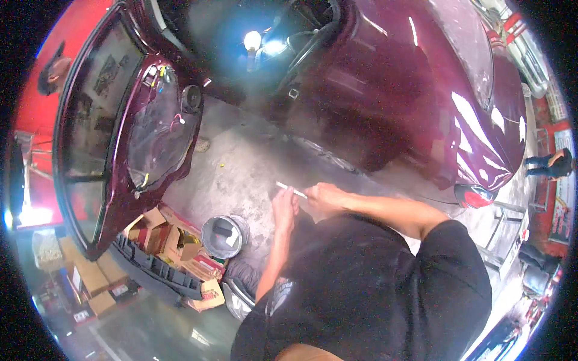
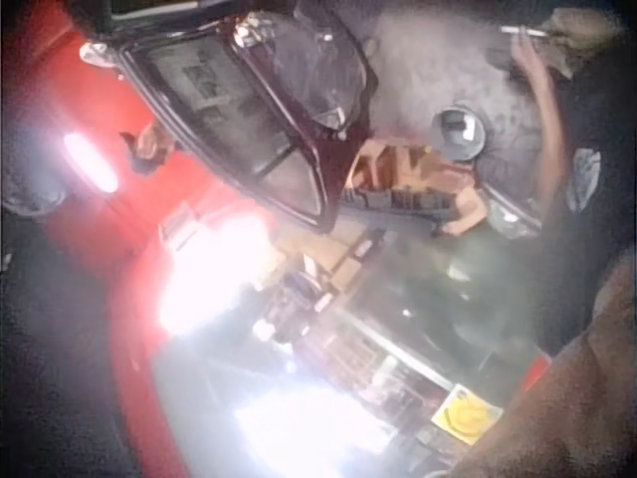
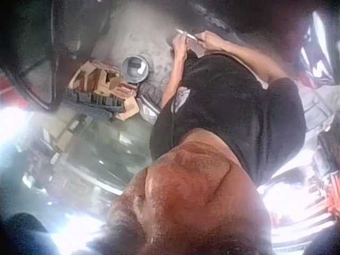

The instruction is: The person removes a plastic trim panel from the trunk area of a maroon car using a screwdriver, then moves to the rear door and removes the interior door panel. They use a screwdriver to loosen screws and pry off the panel, exposing the internal door structure.

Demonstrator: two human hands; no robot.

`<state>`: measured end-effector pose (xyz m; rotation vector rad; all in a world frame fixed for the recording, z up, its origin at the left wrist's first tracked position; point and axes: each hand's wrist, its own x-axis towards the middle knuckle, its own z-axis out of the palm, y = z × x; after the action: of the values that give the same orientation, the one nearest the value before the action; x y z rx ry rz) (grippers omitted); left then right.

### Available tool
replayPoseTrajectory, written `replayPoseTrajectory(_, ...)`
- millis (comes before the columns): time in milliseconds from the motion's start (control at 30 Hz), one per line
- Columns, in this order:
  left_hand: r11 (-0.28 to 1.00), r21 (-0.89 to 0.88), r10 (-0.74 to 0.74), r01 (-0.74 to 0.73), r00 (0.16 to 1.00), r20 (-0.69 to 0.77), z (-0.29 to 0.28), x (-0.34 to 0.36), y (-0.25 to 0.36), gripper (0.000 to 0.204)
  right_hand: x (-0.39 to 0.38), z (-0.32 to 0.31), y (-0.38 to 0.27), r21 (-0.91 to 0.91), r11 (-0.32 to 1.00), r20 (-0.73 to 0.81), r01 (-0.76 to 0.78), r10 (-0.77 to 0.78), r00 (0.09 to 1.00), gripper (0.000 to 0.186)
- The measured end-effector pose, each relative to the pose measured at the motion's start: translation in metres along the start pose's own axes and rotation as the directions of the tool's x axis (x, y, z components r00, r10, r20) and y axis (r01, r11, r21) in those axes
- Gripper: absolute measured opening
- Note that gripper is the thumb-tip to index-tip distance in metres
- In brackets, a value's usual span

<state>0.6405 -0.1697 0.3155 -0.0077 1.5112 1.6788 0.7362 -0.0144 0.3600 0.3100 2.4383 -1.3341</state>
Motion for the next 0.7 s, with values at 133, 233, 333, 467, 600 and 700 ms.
replayPoseTrajectory(133,1.0,0.027,0.007,-0.01,0.994,0.11,-0.007,0.105,0.056,0.017,0.065,-0.042,0.015,0.066,0.993,-0.305,-0.095,0.111,0.946,0.027)
replayPoseTrajectory(233,0.989,0.139,-0.072,0.055,0.99,0.119,-0.044,0.213,0.085,0.017,0.133,-0.075,0.009,0.45,0.88,-0.447,-0.153,0.37,0.814,0.028)
replayPoseTrajectory(333,0.92,0.373,-0.15,0.122,0.987,0.049,-0.118,0.342,0.056,0.015,0.218,-0.092,0.008,0.431,0.879,-0.516,-0.204,0.426,0.743,0.028)
replayPoseTrajectory(467,0.769,0.629,0.061,-0.111,0.993,0.101,-0.2,0.511,0.055,0.02,0.3,-0.134,-0.011,0.258,0.891,-0.489,-0.373,0.453,0.745,0.023)
replayPoseTrajectory(600,0.581,0.774,0.246,-0.251,0.961,0.126,-0.161,0.662,0.16,0.024,0.337,-0.191,0.006,-0.091,0.833,-0.743,-0.546,0.308,0.594,0.019)
replayPoseTrajectory(700,0.349,0.843,0.563,-0.408,0.811,0.159,-0.126,0.792,0.2,0.028,0.339,-0.207,0.04,-0.218,0.759,-0.791,-0.613,0.23,0.566,0.021)
